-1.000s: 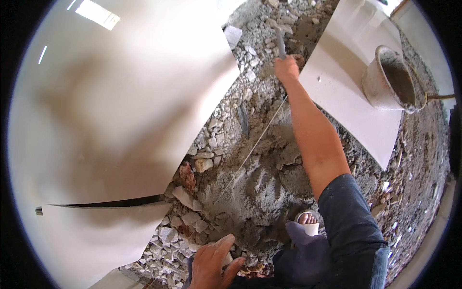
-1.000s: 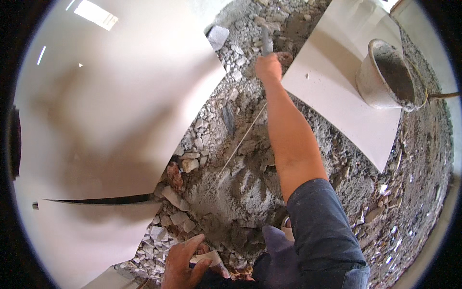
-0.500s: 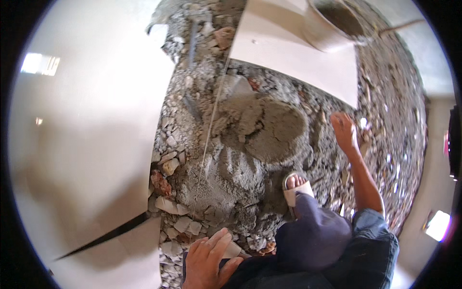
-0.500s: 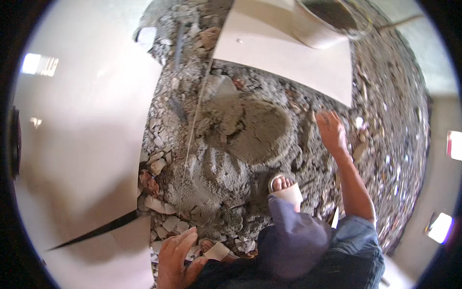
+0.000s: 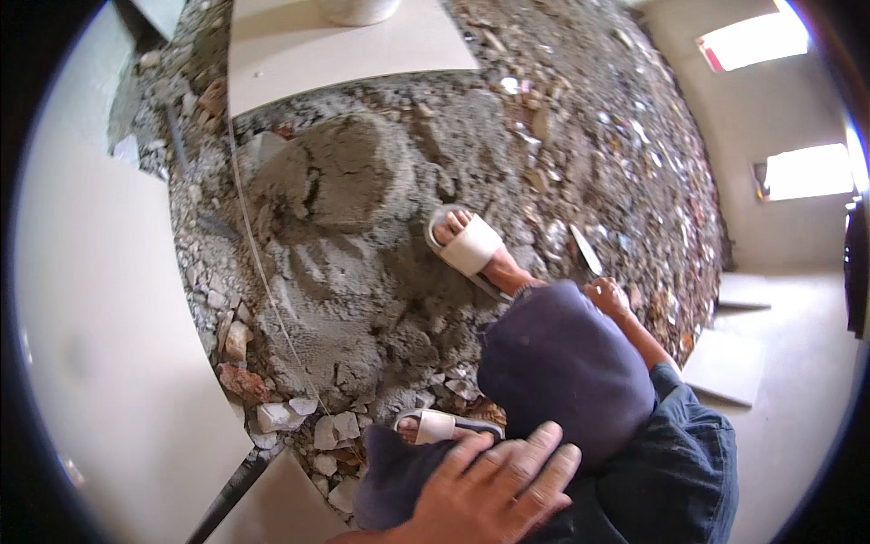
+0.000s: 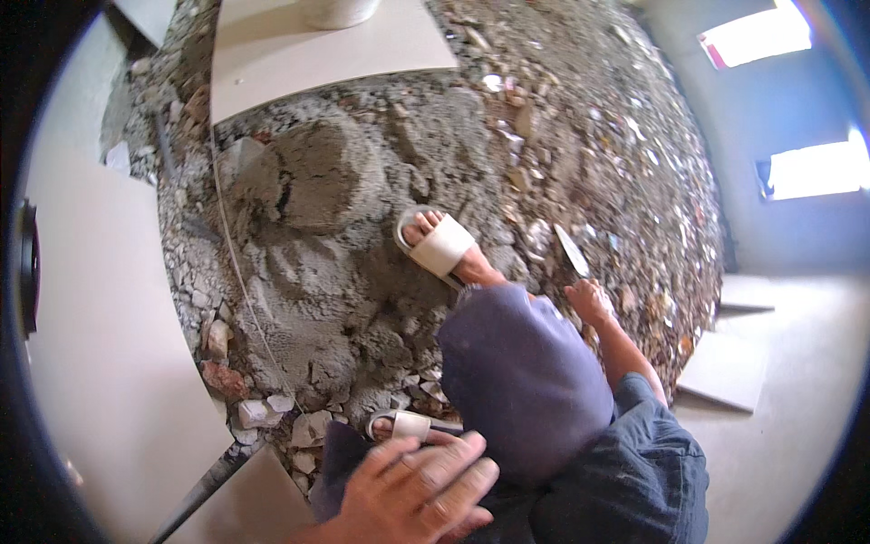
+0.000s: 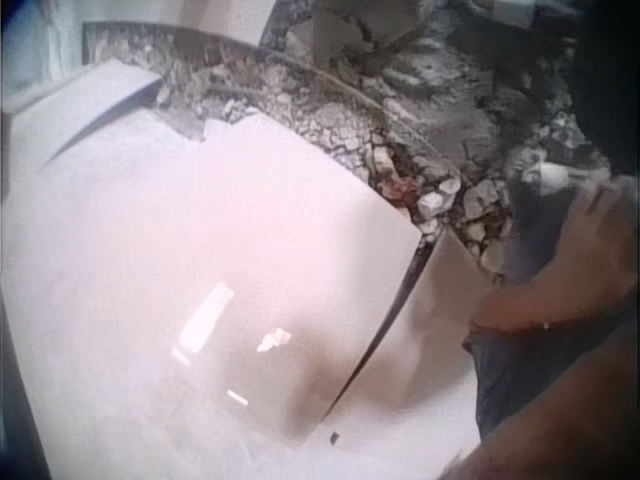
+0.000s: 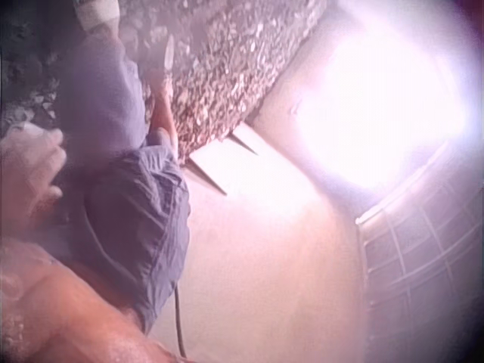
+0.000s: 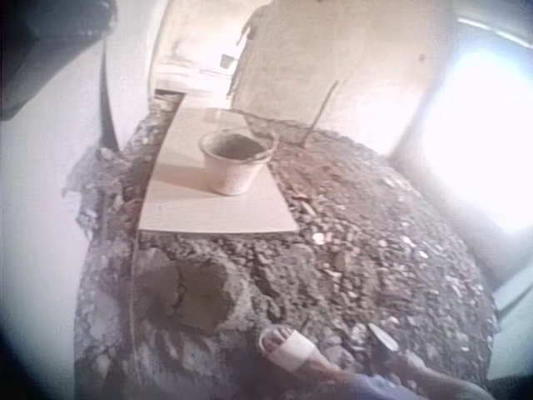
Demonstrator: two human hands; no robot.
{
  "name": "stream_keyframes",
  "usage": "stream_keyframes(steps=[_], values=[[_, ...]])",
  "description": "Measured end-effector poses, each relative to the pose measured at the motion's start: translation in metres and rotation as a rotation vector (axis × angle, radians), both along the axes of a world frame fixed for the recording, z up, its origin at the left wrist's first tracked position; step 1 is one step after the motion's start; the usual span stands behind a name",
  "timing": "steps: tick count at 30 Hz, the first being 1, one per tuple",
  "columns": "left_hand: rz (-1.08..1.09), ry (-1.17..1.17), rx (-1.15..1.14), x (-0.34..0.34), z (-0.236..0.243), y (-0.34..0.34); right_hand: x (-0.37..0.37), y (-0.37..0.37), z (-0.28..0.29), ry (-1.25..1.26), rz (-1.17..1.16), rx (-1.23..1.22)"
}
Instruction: The person uses a pickaxe to break up and level a debris-covered floor. They then pour cement from a bucket and spread it with a trowel to create a smooth base for tiling.
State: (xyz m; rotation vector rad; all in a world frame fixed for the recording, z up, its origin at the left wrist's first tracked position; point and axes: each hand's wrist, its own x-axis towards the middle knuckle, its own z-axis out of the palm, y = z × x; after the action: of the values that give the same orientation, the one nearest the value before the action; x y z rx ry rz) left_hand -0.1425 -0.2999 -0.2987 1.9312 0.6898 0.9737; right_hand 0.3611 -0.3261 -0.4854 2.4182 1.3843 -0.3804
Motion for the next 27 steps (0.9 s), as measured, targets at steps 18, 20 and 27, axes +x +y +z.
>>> stream_keyframes(steps=[18, 20, 27], values=[[0.044, 0.348, -0.121, 0.014, -0.007, -0.032, 0.094, -0.061, -0.056, -0.116, -0.426, -0.098], [0.081, 0.489, -0.238, 0.02, -0.008, -0.029, 0.098, -0.061, -0.063, -0.076, -0.466, -0.07], [0.108, 0.609, -0.36, 0.05, -0.014, -0.006, 0.109, -0.069, -0.084, -0.03, -0.504, -0.031]])
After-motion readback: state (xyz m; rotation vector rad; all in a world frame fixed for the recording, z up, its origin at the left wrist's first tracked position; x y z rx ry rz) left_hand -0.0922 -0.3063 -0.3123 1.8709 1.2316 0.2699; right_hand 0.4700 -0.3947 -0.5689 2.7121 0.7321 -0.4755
